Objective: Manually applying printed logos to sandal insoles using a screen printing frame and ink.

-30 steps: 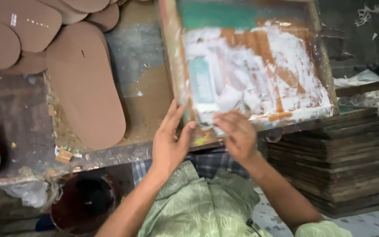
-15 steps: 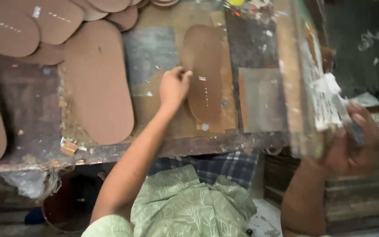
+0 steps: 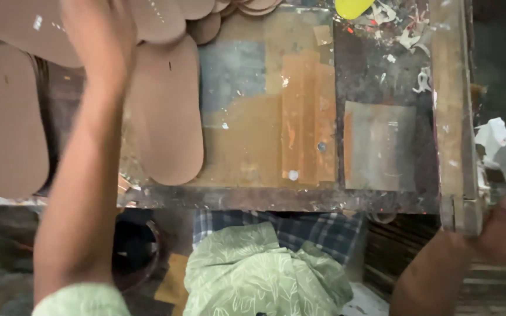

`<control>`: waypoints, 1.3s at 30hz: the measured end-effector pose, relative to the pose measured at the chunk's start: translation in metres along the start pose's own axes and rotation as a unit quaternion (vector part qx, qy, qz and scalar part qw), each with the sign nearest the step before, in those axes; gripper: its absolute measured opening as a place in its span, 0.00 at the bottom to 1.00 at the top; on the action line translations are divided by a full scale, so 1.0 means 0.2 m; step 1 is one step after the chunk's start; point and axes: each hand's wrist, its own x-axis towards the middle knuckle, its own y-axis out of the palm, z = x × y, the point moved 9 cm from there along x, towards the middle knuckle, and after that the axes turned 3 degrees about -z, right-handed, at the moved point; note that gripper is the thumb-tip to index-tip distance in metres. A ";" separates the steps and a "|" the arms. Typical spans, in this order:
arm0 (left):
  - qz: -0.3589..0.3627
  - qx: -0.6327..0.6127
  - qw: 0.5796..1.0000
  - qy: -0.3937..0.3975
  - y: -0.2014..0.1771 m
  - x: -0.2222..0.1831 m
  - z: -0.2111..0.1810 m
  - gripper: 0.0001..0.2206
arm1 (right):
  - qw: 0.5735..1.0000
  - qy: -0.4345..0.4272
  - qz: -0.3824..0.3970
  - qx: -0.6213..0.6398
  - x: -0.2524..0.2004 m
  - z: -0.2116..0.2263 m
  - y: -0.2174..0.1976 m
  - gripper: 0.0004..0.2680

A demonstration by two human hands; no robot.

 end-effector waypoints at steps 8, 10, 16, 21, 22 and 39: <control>0.360 0.118 0.925 0.025 -0.22 -1.20 -0.76 0.28 | 0.997 0.033 -0.063 0.003 0.03 0.03 0.08 0.09; 0.362 0.076 0.929 -0.011 -0.22 -1.18 -0.83 0.24 | 0.994 0.061 -0.068 0.061 0.07 0.08 0.11 0.09; 0.405 -0.015 0.912 0.063 0.25 -1.25 -1.23 0.30 | 0.998 0.010 -0.060 -0.006 0.22 0.23 0.17 0.08; 0.414 -0.039 0.900 0.131 0.71 -1.20 -1.44 0.39 | 0.995 -0.027 -0.075 -0.062 0.15 0.23 0.13 0.09; 0.417 -0.044 0.898 0.132 0.77 -1.18 -1.47 0.40 | 0.996 -0.017 -0.070 -0.058 0.15 0.21 0.13 0.09; 0.423 -0.408 0.803 -0.102 -0.01 -0.84 -1.51 0.30 | 0.995 0.097 -0.005 0.011 -0.04 0.17 0.41 0.11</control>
